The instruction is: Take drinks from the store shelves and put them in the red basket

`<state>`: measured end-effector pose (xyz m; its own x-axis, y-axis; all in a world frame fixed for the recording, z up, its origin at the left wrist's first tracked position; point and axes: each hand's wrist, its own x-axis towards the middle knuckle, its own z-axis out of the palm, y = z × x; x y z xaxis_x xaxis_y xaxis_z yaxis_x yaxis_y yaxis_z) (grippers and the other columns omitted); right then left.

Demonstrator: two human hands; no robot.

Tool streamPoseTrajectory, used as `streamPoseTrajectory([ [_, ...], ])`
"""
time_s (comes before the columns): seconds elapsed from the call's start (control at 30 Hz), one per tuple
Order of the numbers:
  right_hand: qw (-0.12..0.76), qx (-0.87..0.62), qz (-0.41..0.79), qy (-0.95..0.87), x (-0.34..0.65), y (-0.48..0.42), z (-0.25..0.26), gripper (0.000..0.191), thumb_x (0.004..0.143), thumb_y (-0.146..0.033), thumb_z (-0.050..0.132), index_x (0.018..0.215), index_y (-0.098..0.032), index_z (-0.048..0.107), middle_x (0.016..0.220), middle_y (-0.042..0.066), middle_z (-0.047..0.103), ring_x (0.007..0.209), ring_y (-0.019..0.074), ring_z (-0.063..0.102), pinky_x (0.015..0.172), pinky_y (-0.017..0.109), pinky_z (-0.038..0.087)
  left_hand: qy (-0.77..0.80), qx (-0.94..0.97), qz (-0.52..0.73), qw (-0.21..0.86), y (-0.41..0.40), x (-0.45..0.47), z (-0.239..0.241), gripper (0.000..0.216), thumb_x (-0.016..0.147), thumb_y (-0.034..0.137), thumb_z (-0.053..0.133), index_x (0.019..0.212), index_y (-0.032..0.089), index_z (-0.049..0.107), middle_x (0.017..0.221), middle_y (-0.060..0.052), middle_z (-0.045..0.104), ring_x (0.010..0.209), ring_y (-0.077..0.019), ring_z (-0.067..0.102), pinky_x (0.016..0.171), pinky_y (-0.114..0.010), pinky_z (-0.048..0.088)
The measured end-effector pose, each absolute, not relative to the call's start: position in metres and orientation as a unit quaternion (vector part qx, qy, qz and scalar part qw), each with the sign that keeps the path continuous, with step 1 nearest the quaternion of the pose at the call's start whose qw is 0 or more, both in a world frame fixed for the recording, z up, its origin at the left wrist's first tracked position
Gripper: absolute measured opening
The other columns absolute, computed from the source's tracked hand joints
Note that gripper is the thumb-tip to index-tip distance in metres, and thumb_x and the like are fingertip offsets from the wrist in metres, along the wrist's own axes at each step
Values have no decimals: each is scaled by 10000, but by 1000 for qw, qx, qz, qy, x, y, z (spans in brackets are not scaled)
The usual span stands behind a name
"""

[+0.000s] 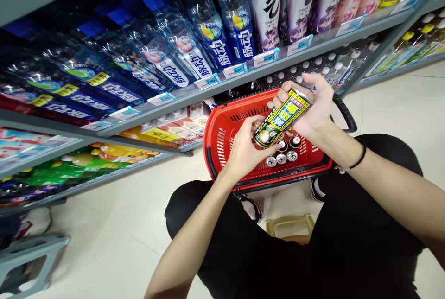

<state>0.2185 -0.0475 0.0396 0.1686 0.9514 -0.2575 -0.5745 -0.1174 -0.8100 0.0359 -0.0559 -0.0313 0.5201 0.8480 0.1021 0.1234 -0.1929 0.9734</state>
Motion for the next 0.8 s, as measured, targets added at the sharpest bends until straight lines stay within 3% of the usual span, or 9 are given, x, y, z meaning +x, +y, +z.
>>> streamPoseTrajectory([
  [0.13, 637, -411, 624, -188, 220, -44, 42, 475, 937, -686, 590, 789, -236, 546, 700, 30, 604, 696, 209, 625, 711, 382, 588, 362, 737, 412, 395, -63, 32, -29, 603, 830, 319, 910, 1314, 209, 567, 1276, -67, 708, 1106, -193, 720, 961, -313, 602],
  [0.3, 642, -391, 631, -193, 214, -43, 49, 368, 1007, -524, 555, 772, -243, 521, 675, 9, 567, 681, 196, 603, 759, 395, 599, 330, 770, 495, 231, -69, 29, -29, 522, 905, 301, 857, 1338, 179, 591, 1226, -87, 740, 1123, -193, 740, 997, -307, 622],
  [0.43, 643, -388, 626, -211, 212, -44, 49, 330, 1011, -471, 561, 775, -241, 535, 692, 7, 578, 701, 197, 617, 815, 424, 607, 312, 778, 516, 175, -69, 25, -29, 545, 911, 272, 851, 1381, 159, 600, 1267, -114, 746, 1167, -207, 736, 1033, -326, 620],
  [0.57, 626, -432, 613, -213, 213, -43, 40, 346, 992, -541, 548, 901, -221, 644, 792, 37, 670, 833, 228, 694, 867, 427, 600, 332, 755, 492, 277, -69, 19, -26, 540, 889, 385, 868, 1337, 146, 684, 1169, -89, 789, 1001, -189, 759, 945, -320, 640],
  [0.7, 586, -501, 584, -255, 212, -44, 35, 605, 948, -700, 467, 1132, -174, 703, 953, 109, 754, 1020, 302, 725, 904, 463, 584, 386, 643, 438, 495, -63, 18, -25, 442, 917, 501, 804, 1180, 147, 787, 1013, -54, 809, 823, -161, 736, 795, -275, 626],
  [0.8, 542, -557, 552, -301, 212, -44, 37, 697, 935, -770, 345, 1141, -199, 687, 1026, 148, 761, 1108, 349, 702, 929, 506, 559, 383, 531, 414, 633, -57, 21, -26, 552, 908, 672, 735, 1023, 136, 796, 879, -66, 787, 720, -180, 712, 643, -278, 589],
])
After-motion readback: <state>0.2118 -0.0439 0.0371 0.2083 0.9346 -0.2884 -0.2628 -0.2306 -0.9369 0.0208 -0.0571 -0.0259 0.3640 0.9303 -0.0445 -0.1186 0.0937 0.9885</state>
